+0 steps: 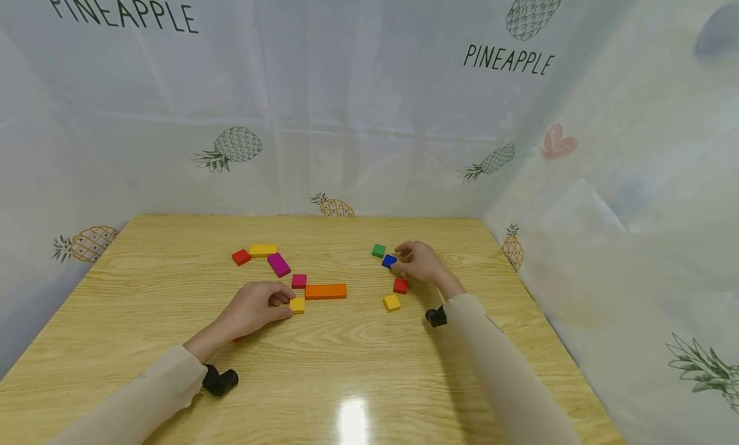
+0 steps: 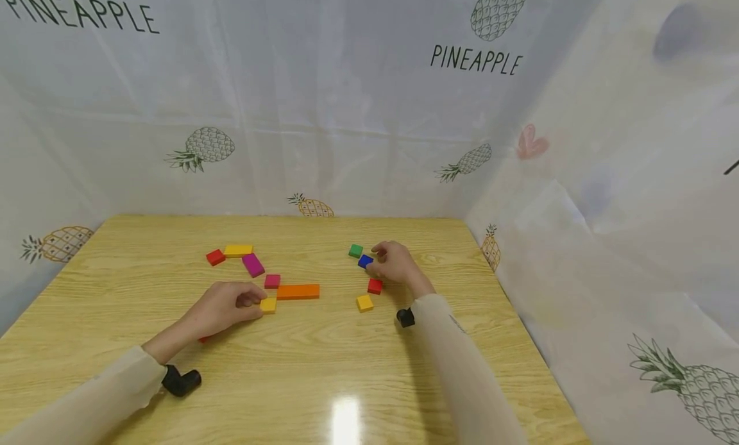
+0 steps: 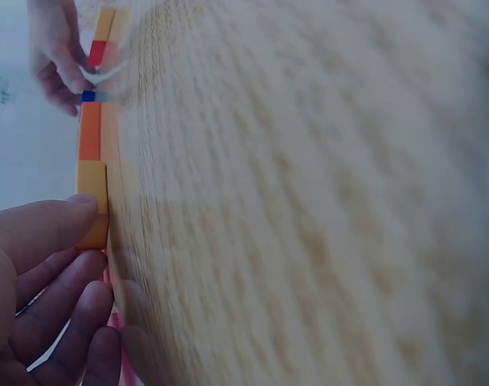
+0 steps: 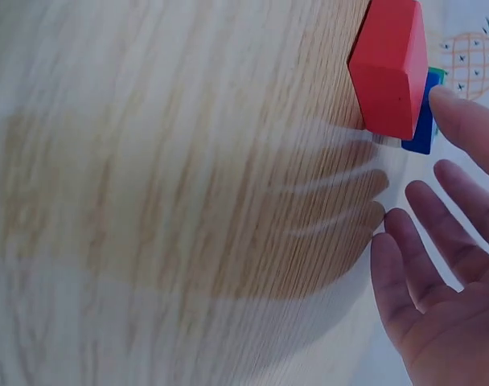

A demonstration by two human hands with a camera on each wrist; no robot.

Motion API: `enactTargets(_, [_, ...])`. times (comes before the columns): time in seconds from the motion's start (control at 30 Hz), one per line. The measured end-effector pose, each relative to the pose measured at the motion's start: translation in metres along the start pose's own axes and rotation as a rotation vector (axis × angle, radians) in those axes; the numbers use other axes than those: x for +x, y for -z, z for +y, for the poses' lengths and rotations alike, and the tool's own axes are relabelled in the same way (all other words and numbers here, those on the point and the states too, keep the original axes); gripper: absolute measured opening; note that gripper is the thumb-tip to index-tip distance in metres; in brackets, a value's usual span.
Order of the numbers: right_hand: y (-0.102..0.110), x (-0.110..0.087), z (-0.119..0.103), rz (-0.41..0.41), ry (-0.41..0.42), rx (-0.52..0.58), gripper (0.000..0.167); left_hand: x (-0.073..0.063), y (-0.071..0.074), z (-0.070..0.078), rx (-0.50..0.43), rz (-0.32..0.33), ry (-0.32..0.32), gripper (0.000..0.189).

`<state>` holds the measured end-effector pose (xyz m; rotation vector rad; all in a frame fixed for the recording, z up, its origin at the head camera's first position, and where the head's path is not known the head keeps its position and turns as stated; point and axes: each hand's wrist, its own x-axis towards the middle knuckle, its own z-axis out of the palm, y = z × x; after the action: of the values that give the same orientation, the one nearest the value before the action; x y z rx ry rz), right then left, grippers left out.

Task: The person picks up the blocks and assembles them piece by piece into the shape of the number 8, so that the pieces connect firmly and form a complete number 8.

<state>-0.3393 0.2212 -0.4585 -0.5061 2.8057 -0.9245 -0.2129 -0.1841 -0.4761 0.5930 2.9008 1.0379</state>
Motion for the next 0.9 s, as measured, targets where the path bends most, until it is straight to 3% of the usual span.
enactTargets(0.37, [-0.007,0.007,-0.007,-0.001,-0.027,-0.032,0.034,0.0,0.002,0.001,-0.004,-0.007,-0.002,0.023])
enactTargets(0.67, [-0.004,0.008,-0.004,0.012,-0.008,-0.071,0.033,0.001,0.0,0.001,-0.008,0.0,-0.004,0.023])
enactTargets(0.9, [0.002,0.004,-0.013,0.012,0.019,-0.038,0.032,-0.001,0.003,0.003,-0.016,-0.006,0.005,0.023])
